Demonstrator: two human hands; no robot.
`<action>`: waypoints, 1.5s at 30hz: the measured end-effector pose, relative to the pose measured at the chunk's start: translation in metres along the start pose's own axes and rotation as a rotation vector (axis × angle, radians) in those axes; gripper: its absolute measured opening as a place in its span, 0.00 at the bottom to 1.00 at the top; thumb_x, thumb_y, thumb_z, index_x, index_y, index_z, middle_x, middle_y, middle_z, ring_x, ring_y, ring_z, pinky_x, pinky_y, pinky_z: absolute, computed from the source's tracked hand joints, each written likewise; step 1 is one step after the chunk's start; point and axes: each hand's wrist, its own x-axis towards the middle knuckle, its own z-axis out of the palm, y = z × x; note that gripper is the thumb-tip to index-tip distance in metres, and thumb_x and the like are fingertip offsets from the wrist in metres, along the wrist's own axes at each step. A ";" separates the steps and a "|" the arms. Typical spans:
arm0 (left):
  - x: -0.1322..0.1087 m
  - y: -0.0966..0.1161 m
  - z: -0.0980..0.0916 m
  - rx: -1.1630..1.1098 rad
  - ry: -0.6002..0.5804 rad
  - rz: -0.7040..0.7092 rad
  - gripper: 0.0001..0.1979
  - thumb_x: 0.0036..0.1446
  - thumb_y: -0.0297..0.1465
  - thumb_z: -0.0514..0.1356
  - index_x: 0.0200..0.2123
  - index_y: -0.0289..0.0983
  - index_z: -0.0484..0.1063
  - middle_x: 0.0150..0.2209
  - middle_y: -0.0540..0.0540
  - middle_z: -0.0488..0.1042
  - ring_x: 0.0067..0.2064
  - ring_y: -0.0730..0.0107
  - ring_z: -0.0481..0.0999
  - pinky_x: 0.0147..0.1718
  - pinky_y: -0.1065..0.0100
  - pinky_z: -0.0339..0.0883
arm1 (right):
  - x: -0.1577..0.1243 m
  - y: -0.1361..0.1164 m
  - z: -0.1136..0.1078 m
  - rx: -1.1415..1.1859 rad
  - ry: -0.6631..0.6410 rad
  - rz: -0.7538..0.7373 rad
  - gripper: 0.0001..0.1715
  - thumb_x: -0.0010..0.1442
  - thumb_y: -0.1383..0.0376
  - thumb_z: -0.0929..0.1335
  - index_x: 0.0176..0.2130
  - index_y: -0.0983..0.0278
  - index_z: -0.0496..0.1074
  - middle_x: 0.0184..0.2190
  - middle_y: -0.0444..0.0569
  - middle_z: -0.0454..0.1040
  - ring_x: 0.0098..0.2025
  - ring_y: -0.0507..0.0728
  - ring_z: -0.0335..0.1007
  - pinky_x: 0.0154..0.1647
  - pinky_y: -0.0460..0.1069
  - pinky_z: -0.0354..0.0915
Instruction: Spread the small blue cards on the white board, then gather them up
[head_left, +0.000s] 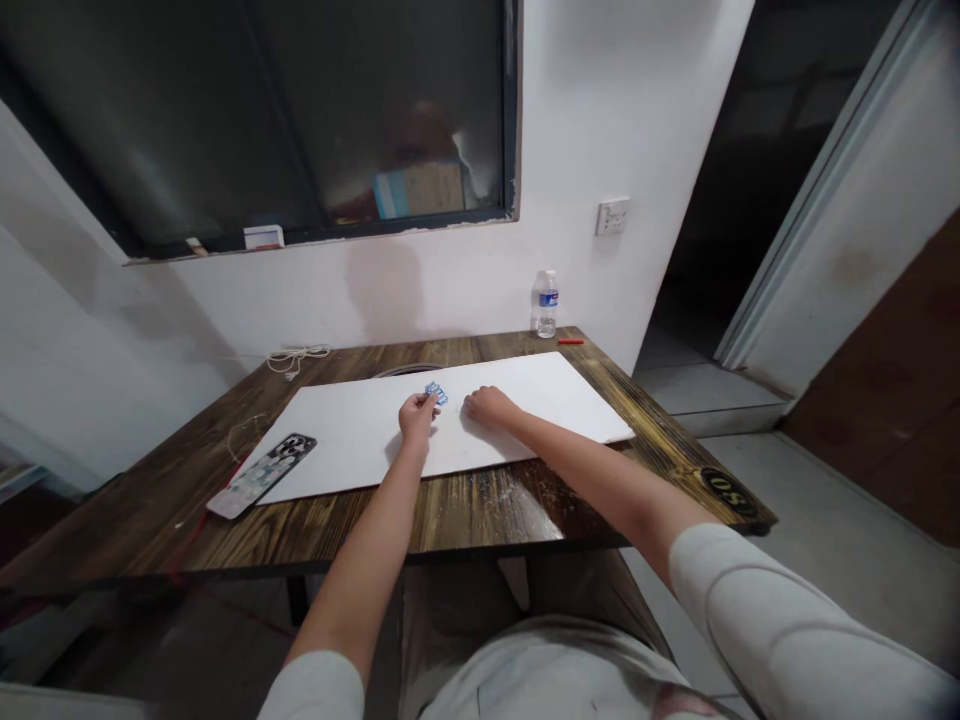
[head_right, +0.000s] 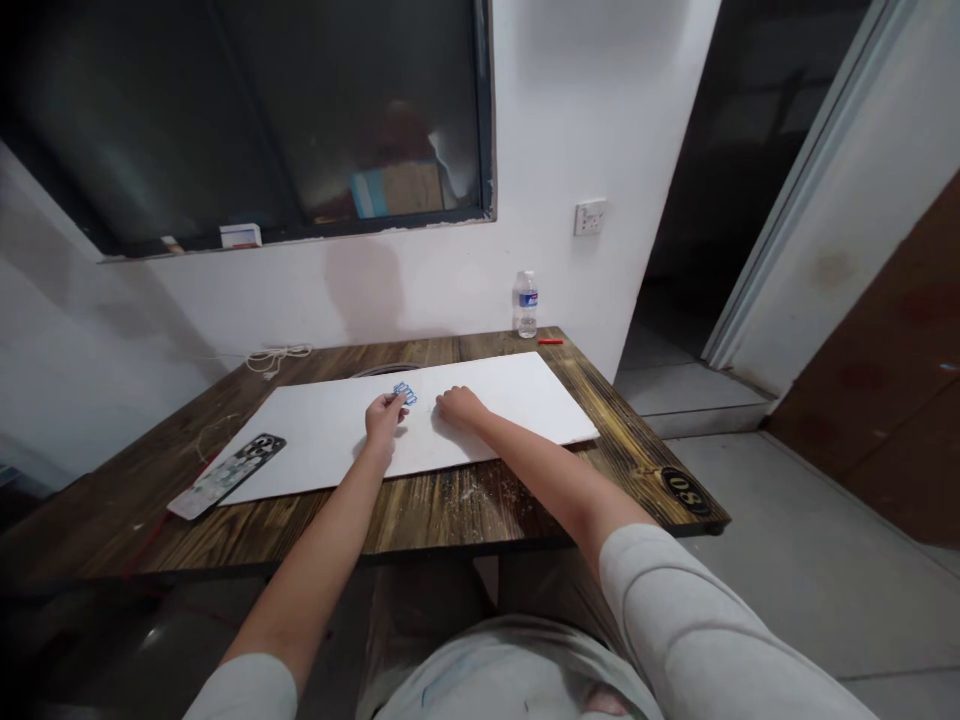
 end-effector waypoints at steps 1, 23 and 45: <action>0.000 0.000 0.000 0.005 -0.005 -0.002 0.17 0.40 0.43 0.68 0.27 0.37 0.69 0.20 0.52 0.71 0.23 0.74 0.71 0.22 0.74 0.62 | -0.002 0.000 0.001 -0.038 0.012 -0.044 0.17 0.65 0.65 0.61 0.42 0.71 0.76 0.40 0.62 0.78 0.45 0.63 0.72 0.43 0.52 0.59; -0.005 -0.002 0.006 0.051 -0.174 -0.027 0.21 0.33 0.44 0.71 0.26 0.36 0.71 0.20 0.52 0.71 0.22 0.74 0.72 0.21 0.75 0.60 | -0.001 0.006 -0.009 0.910 0.380 0.161 0.10 0.58 0.69 0.63 0.28 0.64 0.73 0.21 0.42 0.73 0.24 0.50 0.68 0.29 0.44 0.60; -0.016 0.006 0.008 -0.025 -0.391 -0.066 0.24 0.31 0.46 0.73 0.26 0.36 0.71 0.22 0.49 0.74 0.23 0.72 0.73 0.25 0.71 0.65 | -0.009 -0.021 0.022 1.115 0.564 0.248 0.12 0.59 0.56 0.62 0.33 0.61 0.70 0.22 0.41 0.69 0.26 0.52 0.63 0.30 0.46 0.59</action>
